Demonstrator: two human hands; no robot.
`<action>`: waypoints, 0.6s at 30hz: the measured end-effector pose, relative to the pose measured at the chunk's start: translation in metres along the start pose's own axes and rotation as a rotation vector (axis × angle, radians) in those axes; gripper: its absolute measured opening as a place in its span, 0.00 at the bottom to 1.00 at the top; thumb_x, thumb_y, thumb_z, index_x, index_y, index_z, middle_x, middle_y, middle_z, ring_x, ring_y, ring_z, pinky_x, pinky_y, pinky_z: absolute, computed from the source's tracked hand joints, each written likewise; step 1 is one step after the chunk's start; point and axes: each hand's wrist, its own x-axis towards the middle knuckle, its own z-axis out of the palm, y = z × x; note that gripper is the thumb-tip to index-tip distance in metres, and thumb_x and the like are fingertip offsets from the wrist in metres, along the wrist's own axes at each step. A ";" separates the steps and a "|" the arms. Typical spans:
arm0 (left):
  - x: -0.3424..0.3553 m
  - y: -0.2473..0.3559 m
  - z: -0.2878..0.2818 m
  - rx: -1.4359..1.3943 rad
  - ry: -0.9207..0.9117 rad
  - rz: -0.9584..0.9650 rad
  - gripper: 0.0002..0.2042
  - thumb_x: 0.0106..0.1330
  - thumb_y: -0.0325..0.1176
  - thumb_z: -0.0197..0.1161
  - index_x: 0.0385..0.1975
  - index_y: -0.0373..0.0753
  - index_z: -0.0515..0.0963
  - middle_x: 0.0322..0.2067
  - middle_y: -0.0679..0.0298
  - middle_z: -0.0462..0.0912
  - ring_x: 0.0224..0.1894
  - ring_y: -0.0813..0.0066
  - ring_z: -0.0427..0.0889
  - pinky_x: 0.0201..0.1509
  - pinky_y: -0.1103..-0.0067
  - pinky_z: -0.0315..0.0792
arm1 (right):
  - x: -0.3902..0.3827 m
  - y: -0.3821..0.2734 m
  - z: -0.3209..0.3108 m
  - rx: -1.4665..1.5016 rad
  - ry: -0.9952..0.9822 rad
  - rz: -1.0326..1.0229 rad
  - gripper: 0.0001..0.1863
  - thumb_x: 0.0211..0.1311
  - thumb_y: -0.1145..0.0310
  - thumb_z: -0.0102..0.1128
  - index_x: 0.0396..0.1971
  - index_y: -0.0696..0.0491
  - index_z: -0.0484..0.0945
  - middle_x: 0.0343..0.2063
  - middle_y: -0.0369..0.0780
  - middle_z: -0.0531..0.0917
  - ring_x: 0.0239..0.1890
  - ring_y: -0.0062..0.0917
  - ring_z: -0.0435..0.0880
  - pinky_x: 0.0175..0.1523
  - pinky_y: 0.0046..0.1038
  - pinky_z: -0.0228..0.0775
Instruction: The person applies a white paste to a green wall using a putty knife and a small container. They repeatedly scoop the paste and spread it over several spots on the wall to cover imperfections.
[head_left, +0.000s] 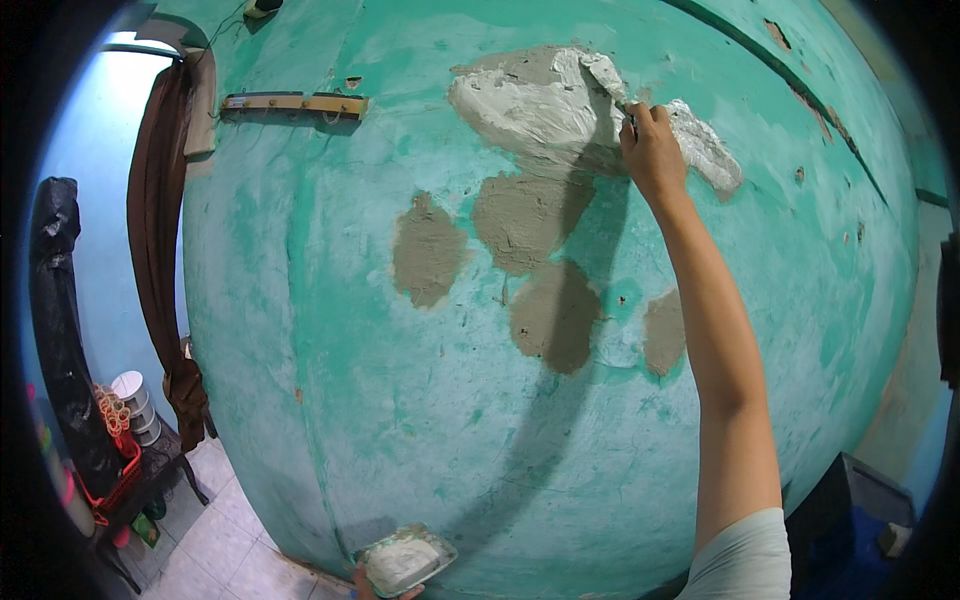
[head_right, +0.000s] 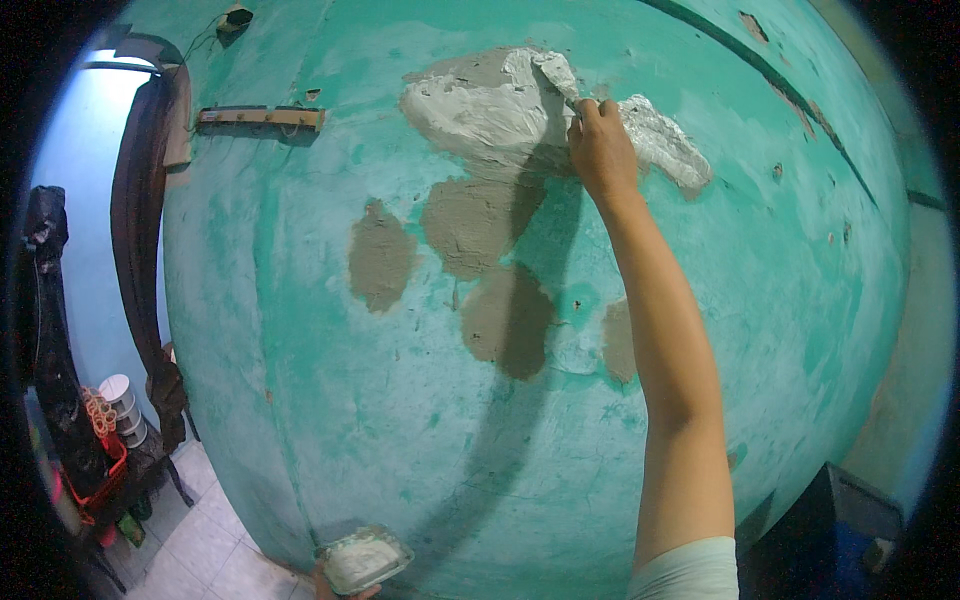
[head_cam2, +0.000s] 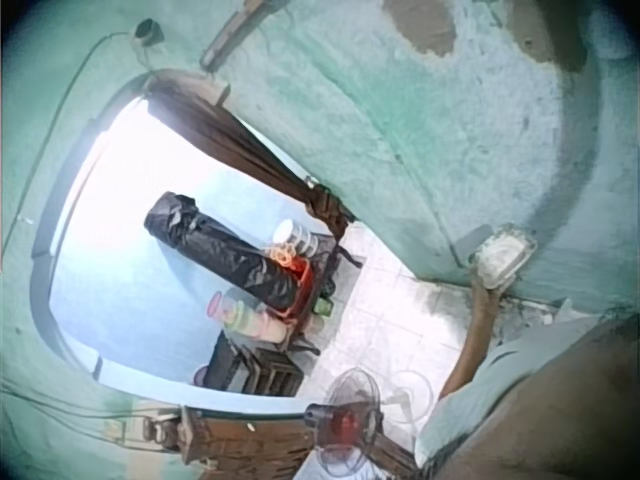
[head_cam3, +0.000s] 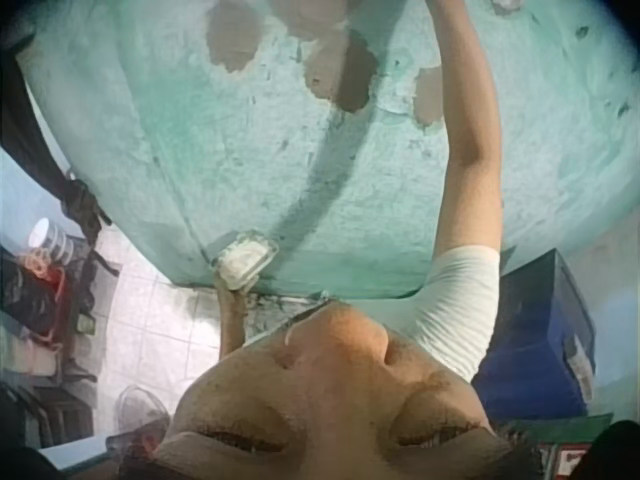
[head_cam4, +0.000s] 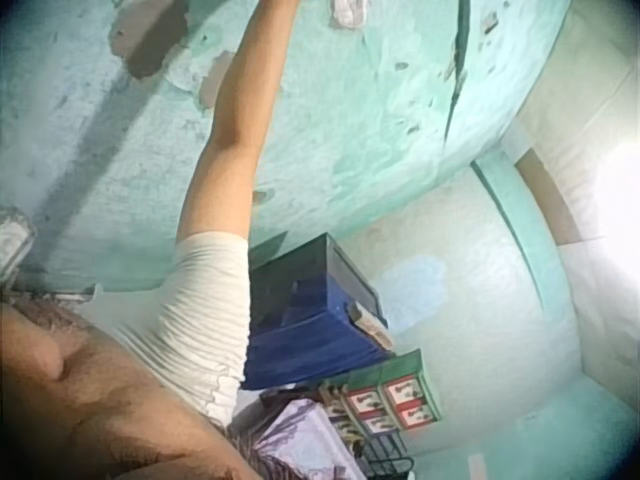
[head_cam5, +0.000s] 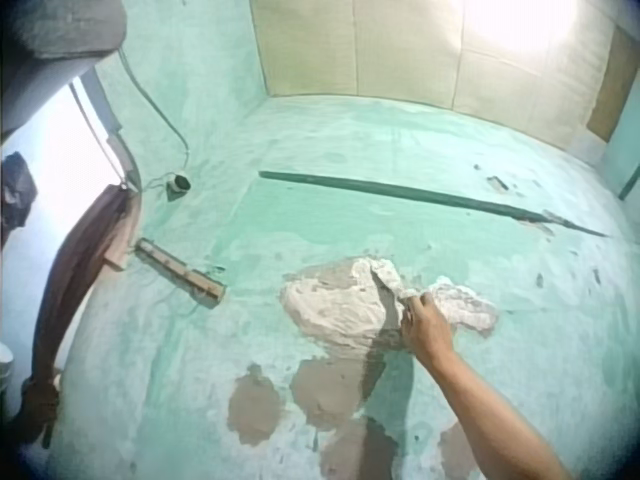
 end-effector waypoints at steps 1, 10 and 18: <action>0.003 -0.004 -0.005 -0.016 -0.036 -0.002 0.29 0.76 0.56 0.52 0.60 0.35 0.78 0.54 0.55 0.86 0.51 0.60 0.89 0.43 0.68 0.88 | -0.006 0.001 0.001 -0.015 0.010 -0.018 0.15 0.70 0.69 0.62 0.54 0.52 0.78 0.46 0.48 0.79 0.41 0.50 0.84 0.43 0.47 0.77; 0.014 -0.006 -0.028 0.385 -0.340 0.419 0.20 0.61 0.37 0.66 0.51 0.33 0.84 0.50 0.55 0.89 0.54 0.57 0.86 0.63 0.68 0.77 | -0.061 0.011 -0.025 0.093 0.050 -0.038 0.13 0.68 0.72 0.62 0.51 0.51 0.78 0.41 0.47 0.78 0.41 0.48 0.83 0.42 0.46 0.77; 0.023 -0.004 -0.017 0.590 -0.353 0.554 0.18 0.56 0.37 0.67 0.45 0.35 0.88 0.50 0.56 0.89 0.55 0.56 0.85 0.66 0.66 0.75 | -0.055 0.000 -0.008 0.072 -0.006 -0.069 0.13 0.68 0.70 0.60 0.52 0.51 0.79 0.41 0.48 0.78 0.40 0.49 0.83 0.43 0.47 0.77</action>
